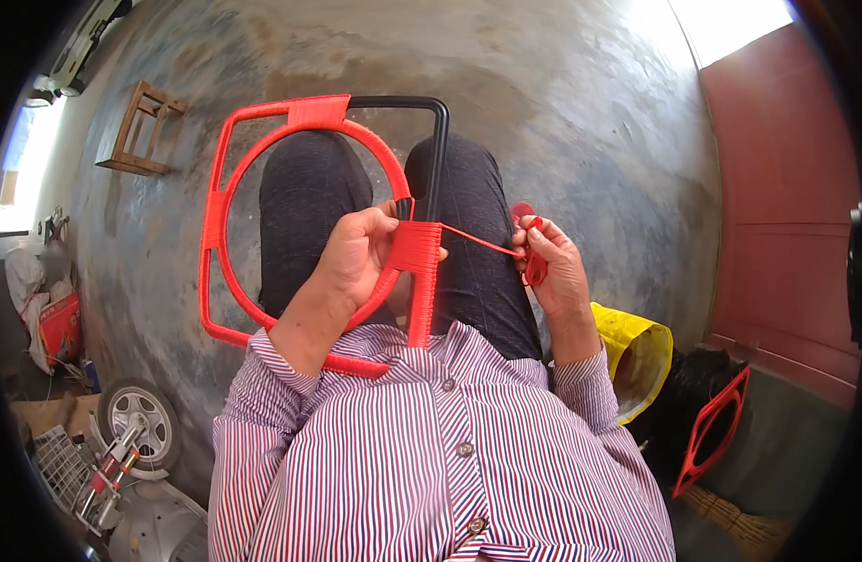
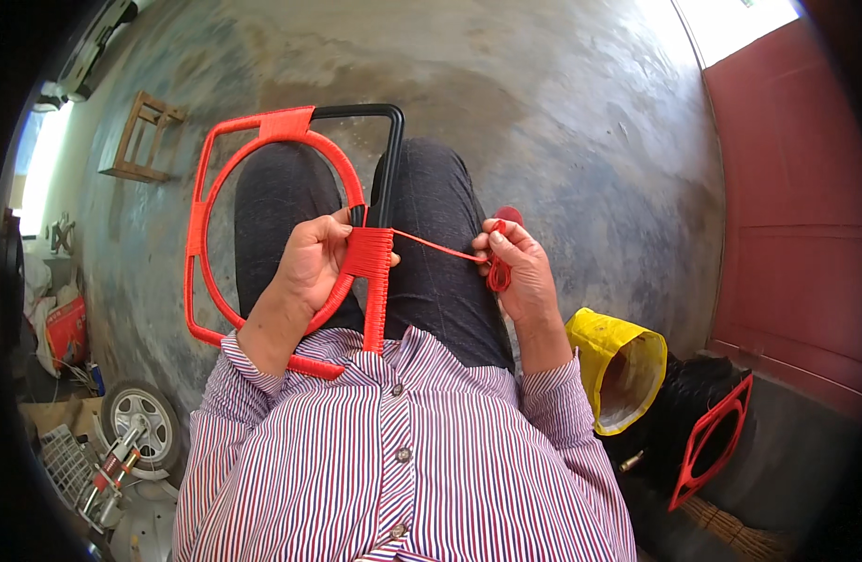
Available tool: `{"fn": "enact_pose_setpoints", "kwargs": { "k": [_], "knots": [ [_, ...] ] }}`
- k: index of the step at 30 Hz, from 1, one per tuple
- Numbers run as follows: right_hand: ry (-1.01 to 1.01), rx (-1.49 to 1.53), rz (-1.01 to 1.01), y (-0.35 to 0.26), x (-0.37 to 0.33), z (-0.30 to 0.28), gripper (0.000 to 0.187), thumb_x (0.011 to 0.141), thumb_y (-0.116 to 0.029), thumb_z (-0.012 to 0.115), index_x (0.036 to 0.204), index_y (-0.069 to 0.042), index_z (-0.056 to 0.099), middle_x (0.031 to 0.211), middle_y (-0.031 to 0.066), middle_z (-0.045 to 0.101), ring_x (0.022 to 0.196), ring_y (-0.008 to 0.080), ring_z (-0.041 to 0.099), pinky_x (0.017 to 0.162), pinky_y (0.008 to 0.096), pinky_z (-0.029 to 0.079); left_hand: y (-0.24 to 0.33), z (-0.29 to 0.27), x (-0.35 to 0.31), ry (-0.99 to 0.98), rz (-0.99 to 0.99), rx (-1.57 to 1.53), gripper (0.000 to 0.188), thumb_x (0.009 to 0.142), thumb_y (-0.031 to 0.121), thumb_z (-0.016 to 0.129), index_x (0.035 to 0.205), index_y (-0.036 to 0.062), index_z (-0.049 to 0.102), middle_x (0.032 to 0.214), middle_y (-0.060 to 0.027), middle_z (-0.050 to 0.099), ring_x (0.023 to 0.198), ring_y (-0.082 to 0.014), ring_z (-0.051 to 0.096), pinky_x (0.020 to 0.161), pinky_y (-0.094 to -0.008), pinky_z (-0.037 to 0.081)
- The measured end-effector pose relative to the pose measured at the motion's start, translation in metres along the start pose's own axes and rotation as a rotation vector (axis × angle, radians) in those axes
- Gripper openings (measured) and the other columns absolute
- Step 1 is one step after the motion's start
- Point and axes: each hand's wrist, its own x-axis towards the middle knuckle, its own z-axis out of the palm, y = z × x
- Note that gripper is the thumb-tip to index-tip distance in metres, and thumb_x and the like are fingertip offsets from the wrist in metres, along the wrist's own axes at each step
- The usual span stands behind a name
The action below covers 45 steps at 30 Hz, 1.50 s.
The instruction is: Weaving red plastic cord around a black metal frame to repair or create a stool seat.
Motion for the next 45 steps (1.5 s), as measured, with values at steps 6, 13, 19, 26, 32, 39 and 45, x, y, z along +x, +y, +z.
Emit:
{"fn": "enact_pose_setpoints", "kwargs": {
  "k": [6, 13, 19, 26, 32, 39, 45],
  "knots": [
    [0.232, 0.237, -0.153, 0.013, 0.013, -0.051, 0.011, 0.097, -0.007, 0.056, 0.107, -0.006, 0.059, 0.088, 0.008, 0.066, 0.072, 0.0142, 0.062, 0.066, 0.0266, 0.053, -0.006, -0.002, -0.002, -0.033, 0.0, -0.03, 0.035, 0.079, 0.005, 0.047, 0.112, -0.0016, 0.055, 0.098, -0.0188, 0.068, 0.092, -0.0344, 0.069, 0.088, -0.0577, 0.054],
    [0.368, 0.232, -0.176, 0.006, 0.028, -0.117, 0.009, 0.097, -0.015, 0.06, 0.106, -0.012, 0.06, 0.086, 0.0019, 0.065, 0.063, 0.0098, 0.058, 0.046, 0.0238, 0.044, -0.011, 0.002, -0.002, -0.026, -0.019, -0.006, 0.031, 0.083, 0.005, 0.047, 0.112, -0.002, 0.053, 0.098, -0.0173, 0.066, 0.091, -0.0326, 0.069, 0.088, -0.0583, 0.054],
    [0.088, -0.232, -0.307, -0.038, 0.023, 0.03, 0.019, 0.091, -0.01, 0.065, 0.109, -0.005, 0.061, 0.083, -0.0001, 0.06, 0.069, 0.01, 0.058, 0.06, 0.0226, 0.047, -0.015, -0.001, 0.0, 0.11, 0.097, 0.112, 0.027, 0.087, 0.007, 0.045, 0.113, 0.0004, 0.052, 0.101, -0.0115, 0.064, 0.091, -0.022, 0.063, 0.085, -0.0406, 0.054],
    [-0.433, -1.377, -0.82, -0.012, 0.02, 0.142, 0.037, 0.078, -0.008, 0.07, 0.114, -0.009, 0.061, 0.102, 0.0069, 0.065, 0.094, 0.026, 0.063, 0.081, 0.0345, 0.053, -0.019, 0.005, -0.005, 0.134, 0.529, 0.355, 0.023, 0.095, 0.015, 0.06, 0.114, 0.004, 0.053, 0.096, -0.0031, 0.057, 0.074, -0.0084, 0.053, 0.067, -0.0219, 0.046],
    [-0.154, -1.022, -0.844, -0.017, 0.024, 0.121, 0.032, 0.073, 0.0, 0.072, 0.104, -0.006, 0.065, 0.105, 0.0078, 0.065, 0.093, 0.0199, 0.064, 0.077, 0.0309, 0.052, -0.02, -0.008, -0.001, 0.207, 0.275, 0.274, 0.015, 0.094, -0.001, 0.051, 0.107, 0.0026, 0.058, 0.09, -0.0026, 0.061, 0.074, -0.0103, 0.057, 0.071, -0.0253, 0.05],
    [-0.207, -1.257, -0.44, -0.005, 0.014, 0.084, 0.018, 0.075, -0.007, 0.074, 0.092, -0.003, 0.071, 0.081, 0.0072, 0.063, 0.076, 0.02, 0.062, 0.07, 0.0319, 0.049, -0.014, 0.008, -0.004, 0.23, 0.114, 0.156, 0.028, 0.083, -0.013, 0.047, 0.106, 0.0, 0.057, 0.1, -0.0116, 0.064, 0.09, -0.0217, 0.066, 0.083, -0.0333, 0.056],
    [-0.304, -1.413, -0.444, -0.007, 0.02, 0.087, 0.024, 0.075, -0.015, 0.076, 0.096, -0.004, 0.07, 0.086, 0.0076, 0.063, 0.083, 0.0248, 0.062, 0.073, 0.0357, 0.049, -0.014, -0.001, -0.001, 0.077, 0.093, -0.099, 0.025, 0.082, -0.008, 0.051, 0.105, -0.0022, 0.06, 0.1, -0.013, 0.065, 0.089, -0.0228, 0.066, 0.083, -0.0354, 0.055]
  ]
}}
